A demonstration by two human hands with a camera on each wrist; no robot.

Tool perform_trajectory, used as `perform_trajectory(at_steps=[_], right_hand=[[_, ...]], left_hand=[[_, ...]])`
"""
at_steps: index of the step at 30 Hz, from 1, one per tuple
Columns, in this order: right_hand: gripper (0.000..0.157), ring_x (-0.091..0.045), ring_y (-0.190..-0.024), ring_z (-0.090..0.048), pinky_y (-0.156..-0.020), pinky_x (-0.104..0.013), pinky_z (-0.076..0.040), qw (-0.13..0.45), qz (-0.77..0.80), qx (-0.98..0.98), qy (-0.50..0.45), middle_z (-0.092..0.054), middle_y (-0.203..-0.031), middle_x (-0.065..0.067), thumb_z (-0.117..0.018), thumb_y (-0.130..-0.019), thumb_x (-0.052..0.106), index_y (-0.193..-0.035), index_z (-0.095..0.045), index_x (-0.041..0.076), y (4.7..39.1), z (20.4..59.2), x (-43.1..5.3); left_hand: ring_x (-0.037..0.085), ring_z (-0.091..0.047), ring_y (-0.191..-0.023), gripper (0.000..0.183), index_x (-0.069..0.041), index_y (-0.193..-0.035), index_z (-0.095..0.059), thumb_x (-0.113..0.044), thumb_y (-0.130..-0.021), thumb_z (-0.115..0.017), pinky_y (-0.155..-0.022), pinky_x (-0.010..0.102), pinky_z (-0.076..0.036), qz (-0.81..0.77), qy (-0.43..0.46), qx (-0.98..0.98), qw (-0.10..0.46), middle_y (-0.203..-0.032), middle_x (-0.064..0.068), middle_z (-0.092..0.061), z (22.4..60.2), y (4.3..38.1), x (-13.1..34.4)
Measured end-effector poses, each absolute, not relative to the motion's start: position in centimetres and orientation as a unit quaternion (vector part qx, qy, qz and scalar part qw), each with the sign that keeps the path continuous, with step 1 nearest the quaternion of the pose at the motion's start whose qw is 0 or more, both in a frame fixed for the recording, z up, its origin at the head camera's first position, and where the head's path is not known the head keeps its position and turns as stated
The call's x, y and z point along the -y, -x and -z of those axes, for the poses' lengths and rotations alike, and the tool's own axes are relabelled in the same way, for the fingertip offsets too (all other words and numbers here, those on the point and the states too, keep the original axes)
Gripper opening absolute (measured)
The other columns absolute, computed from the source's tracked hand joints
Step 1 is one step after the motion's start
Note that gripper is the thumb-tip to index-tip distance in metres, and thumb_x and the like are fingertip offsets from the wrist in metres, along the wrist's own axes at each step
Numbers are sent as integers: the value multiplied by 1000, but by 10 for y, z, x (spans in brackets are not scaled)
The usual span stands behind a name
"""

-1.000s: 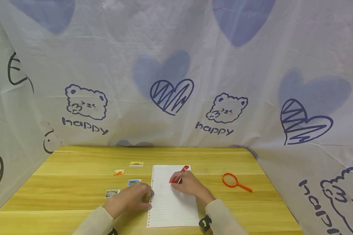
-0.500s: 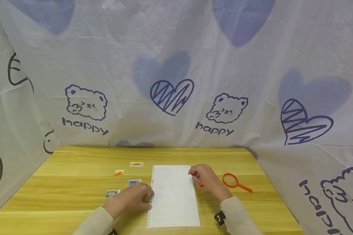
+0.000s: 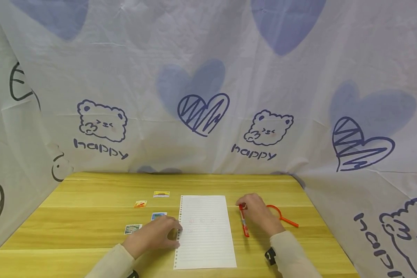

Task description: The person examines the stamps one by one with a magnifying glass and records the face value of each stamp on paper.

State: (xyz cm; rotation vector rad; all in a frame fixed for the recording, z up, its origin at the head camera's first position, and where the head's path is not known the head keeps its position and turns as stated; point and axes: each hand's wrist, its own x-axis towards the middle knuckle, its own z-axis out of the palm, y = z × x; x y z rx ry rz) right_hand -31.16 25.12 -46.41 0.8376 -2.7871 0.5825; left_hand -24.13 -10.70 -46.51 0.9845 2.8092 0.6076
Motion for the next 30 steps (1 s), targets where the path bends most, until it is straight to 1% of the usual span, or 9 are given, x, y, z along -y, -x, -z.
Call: perform_trajectory(at_steps=[3, 6, 9, 13, 16, 19, 23, 27, 30], right_hand=[[35, -17, -74, -69, -67, -28, -59, 82, -188, 940, -273, -79, -93, -12, -65, -73, -20, -98, -80, 0, 313, 464, -256], [31, -16, -73, -69, -68, -30, -59, 81, -183, 943, -265, -79, -91, -10, -69, -73, -18, -96, -80, 0, 314, 465, -260], [28, -15, -72, -67, -69, -29, -58, 88, -167, 944, -271, -79, -87, -7, -72, -72, -16, -92, -80, 2, 317, 467, -264], [26, -12, -70, -61, -68, -27, -55, 92, -143, 946, -277, -77, -83, -3, -71, -71, -15, -87, -79, 5, 319, 469, -267], [25, -11, -71, -58, -68, -27, -54, 85, -141, 948, -272, -77, -83, -3, -71, -73, -15, -85, -78, 6, 319, 469, -269], [23, -10, -72, -58, -69, -27, -54, 75, -146, 949, -268, -77, -83, -3, -72, -75, -14, -84, -78, 6, 318, 468, -269], [22, -10, -72, -60, -67, -26, -54, 76, -144, 947, -277, -76, -81, -3, -74, -76, -13, -82, -77, 7, 319, 469, -271], [20, -9, -71, -60, -66, -25, -53, 78, -140, 944, -288, -75, -78, -2, -75, -76, -12, -80, -76, 8, 322, 472, -273], [20, -8, -70, -59, -65, -24, -52, 77, -139, 944, -290, -74, -77, -2, -76, -75, -11, -80, -76, 8, 325, 473, -274]], left_hand=[[5, -46, -68, 32, -5, -107, -78, -20, -80, -87, -59, 21, -40, -200, -324, -923, 51, -82, -3, -66, 465, 241, 107], [5, -46, -68, 32, -5, -107, -78, -21, -80, -87, -59, 21, -40, -199, -325, -923, 49, -82, -3, -66, 466, 242, 107], [5, -47, -69, 32, -5, -107, -78, -20, -80, -87, -61, 21, -41, -195, -326, -924, 45, -86, -2, -70, 466, 242, 108], [6, -49, -72, 34, -5, -109, -78, -20, -80, -87, -64, 22, -42, -191, -326, -925, 45, -92, 0, -73, 465, 242, 108], [6, -49, -73, 34, -5, -109, -78, -21, -81, -87, -65, 22, -42, -189, -326, -925, 48, -92, 0, -73, 465, 242, 108], [6, -50, -74, 34, -5, -110, -77, -21, -81, -86, -67, 23, -43, -187, -325, -926, 51, -96, 2, -75, 465, 242, 107], [6, -51, -75, 35, -5, -111, -77, -21, -82, -86, -68, 23, -43, -190, -323, -926, 54, -99, 4, -76, 464, 241, 107], [5, -50, -73, 36, -5, -112, -77, -21, -82, -86, -66, 22, -43, -192, -322, -926, 54, -97, 3, -75, 464, 241, 107], [5, -48, -69, 36, -4, -112, -77, -21, -82, -86, -63, 21, -42, -194, -321, -925, 57, -89, 0, -72, 464, 241, 108]])
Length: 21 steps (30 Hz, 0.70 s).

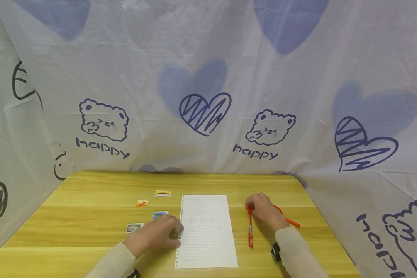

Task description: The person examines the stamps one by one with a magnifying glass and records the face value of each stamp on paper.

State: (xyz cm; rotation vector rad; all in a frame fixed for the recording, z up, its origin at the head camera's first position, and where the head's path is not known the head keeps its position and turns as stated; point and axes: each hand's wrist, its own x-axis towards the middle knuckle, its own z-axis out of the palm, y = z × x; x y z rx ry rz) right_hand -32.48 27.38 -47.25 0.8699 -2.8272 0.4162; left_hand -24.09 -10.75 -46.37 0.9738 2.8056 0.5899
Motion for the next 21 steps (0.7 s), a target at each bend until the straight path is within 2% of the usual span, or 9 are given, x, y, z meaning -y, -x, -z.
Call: perform_trajectory(at_steps=[4, 7, 14, 21], right_hand=[[22, -7, -70, -58, -65, -24, -53, 79, -141, 942, -296, -74, -77, -1, -76, -74, -13, -80, -76, 8, 326, 473, -274], [23, -9, -71, -58, -67, -25, -54, 74, -145, 940, -298, -74, -78, -1, -74, -75, -14, -81, -77, 7, 326, 473, -273], [24, -12, -74, -60, -70, -31, -57, 65, -149, 938, -305, -75, -81, -3, -71, -78, -15, -83, -77, 7, 327, 473, -272], [24, -13, -75, -61, -72, -33, -58, 60, -132, 940, -308, -75, -82, -1, -70, -79, -14, -83, -78, 8, 327, 474, -272]], left_hand=[[5, -45, -65, 34, -4, -110, -77, -20, -82, -86, -59, 21, -40, -198, -321, -924, 57, -80, -3, -65, 463, 240, 107], [5, -45, -65, 34, -4, -110, -77, -21, -81, -87, -59, 21, -40, -197, -320, -925, 57, -79, -4, -64, 464, 240, 107], [5, -48, -71, 36, -5, -111, -77, -22, -81, -87, -64, 21, -42, -193, -317, -927, 55, -88, -1, -70, 464, 240, 107], [5, -45, -67, 32, -5, -107, -77, -21, -80, -87, -60, 21, -40, -196, -323, -924, 50, -78, -4, -64, 465, 240, 108]])
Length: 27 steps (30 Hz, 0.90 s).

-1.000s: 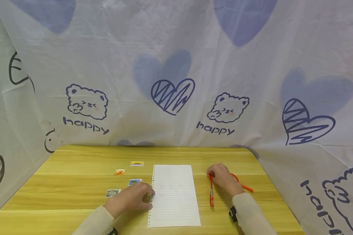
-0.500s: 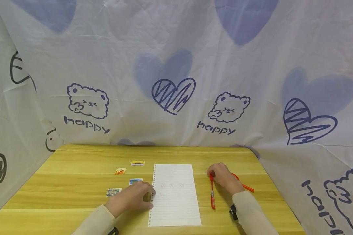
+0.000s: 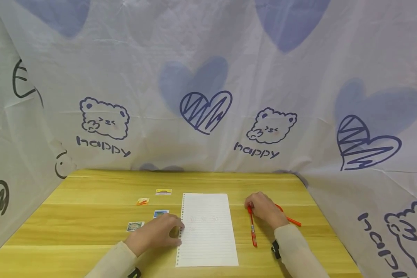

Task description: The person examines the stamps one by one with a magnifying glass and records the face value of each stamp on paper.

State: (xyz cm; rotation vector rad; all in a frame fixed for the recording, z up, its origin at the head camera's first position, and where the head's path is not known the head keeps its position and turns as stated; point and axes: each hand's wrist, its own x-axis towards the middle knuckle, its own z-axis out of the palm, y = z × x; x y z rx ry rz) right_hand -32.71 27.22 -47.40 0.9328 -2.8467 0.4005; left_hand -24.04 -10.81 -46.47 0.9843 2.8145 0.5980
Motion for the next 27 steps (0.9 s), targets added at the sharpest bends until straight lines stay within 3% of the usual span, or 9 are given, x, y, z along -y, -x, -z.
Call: perform_trajectory(at_steps=[8, 15, 27], right_hand=[[25, -13, -78, -63, -76, -36, -59, 54, -124, 946, -294, -75, -83, 1, -69, -79, -13, -85, -78, 9, 328, 474, -273], [26, -11, -77, -63, -76, -35, -60, 56, -127, 944, -298, -74, -82, 2, -68, -79, -13, -84, -78, 10, 327, 474, -275], [27, -14, -79, -67, -77, -36, -60, 53, -130, 944, -300, -76, -83, 1, -70, -78, -13, -85, -79, 11, 327, 474, -278]], left_hand=[[5, -44, -66, 33, -5, -108, -77, -20, -80, -87, -59, 21, -40, -198, -321, -925, 54, -78, -5, -63, 464, 241, 107], [3, -37, -56, 16, -6, -85, -73, -16, -81, -85, -52, 19, -32, -206, -336, -918, 51, -62, -8, -49, 462, 242, 106], [3, -37, -58, 18, -6, -89, -75, -17, -80, -86, -53, 20, -33, -203, -332, -920, 47, -63, -8, -49, 462, 241, 106]])
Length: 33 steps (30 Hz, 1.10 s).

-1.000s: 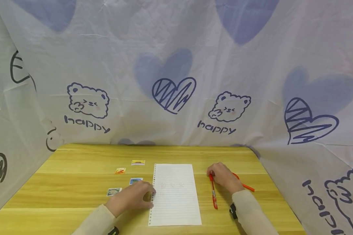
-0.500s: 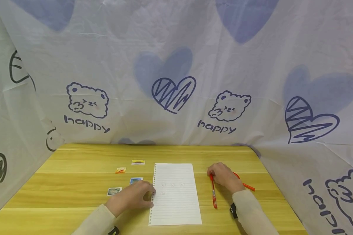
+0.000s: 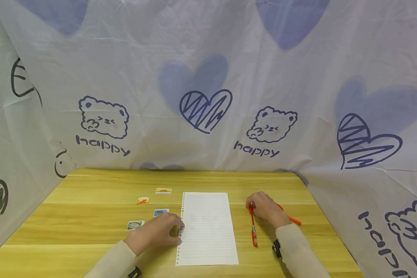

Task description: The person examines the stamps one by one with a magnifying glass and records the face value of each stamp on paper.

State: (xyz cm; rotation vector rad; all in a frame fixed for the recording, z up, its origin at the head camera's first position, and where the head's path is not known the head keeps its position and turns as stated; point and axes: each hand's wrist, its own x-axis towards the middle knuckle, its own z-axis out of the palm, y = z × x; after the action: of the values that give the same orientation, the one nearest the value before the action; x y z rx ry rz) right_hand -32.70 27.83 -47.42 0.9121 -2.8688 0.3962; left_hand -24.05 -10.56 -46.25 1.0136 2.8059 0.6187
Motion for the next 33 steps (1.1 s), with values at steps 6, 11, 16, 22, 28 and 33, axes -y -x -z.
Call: perform_trajectory(at_steps=[6, 11, 16, 22, 28, 33], right_hand=[[24, -16, -79, -68, -76, -35, -61, 55, -135, 943, -300, -77, -83, 0, -69, -79, -11, -84, -79, 11, 327, 474, -279], [25, -18, -82, -70, -77, -37, -61, 48, -139, 943, -298, -78, -85, -2, -67, -80, -13, -85, -79, 9, 326, 472, -279], [26, -20, -84, -71, -80, -41, -61, 38, -139, 944, -296, -78, -88, -4, -64, -83, -13, -89, -79, 7, 324, 470, -277], [25, -23, -83, -68, -77, -42, -60, 19, -153, 952, -264, -76, -93, -10, -66, -84, -9, -102, -78, 3, 320, 456, -278], [26, -25, -87, -67, -79, -45, -58, 13, -162, 962, -218, -75, -95, -14, -69, -83, -5, -107, -76, 2, 315, 444, -292], [27, -28, -87, -67, -77, -46, -58, 17, -164, 964, -209, -74, -95, -17, -67, -81, -6, -106, -77, 1, 311, 442, -306]], left_hand=[[4, -38, -59, 21, -5, -94, -77, -18, -80, -86, -54, 20, -34, -201, -330, -921, 50, -64, -6, -51, 463, 241, 105], [4, -39, -61, 26, -5, -100, -77, -18, -80, -87, -55, 21, -35, -202, -329, -921, 53, -68, -5, -54, 463, 243, 105], [11, -59, -76, 34, -5, -110, -76, -21, -82, -87, -69, 26, -51, -198, -328, -922, 56, -90, 3, -73, 461, 246, 110], [34, -69, -115, 40, 1, -122, -71, -18, -88, -81, -101, 48, -55, -222, -302, -927, 7, -124, 16, -74, 450, 269, 128], [40, -65, -124, 36, 3, -125, -69, -13, -93, -76, -107, 53, -51, -235, -239, -942, -5, -129, 19, -71, 440, 301, 150], [43, -61, -128, 35, 3, -126, -68, -11, -94, -72, -110, 56, -48, -241, -205, -948, 1, -132, 21, -69, 443, 318, 166]])
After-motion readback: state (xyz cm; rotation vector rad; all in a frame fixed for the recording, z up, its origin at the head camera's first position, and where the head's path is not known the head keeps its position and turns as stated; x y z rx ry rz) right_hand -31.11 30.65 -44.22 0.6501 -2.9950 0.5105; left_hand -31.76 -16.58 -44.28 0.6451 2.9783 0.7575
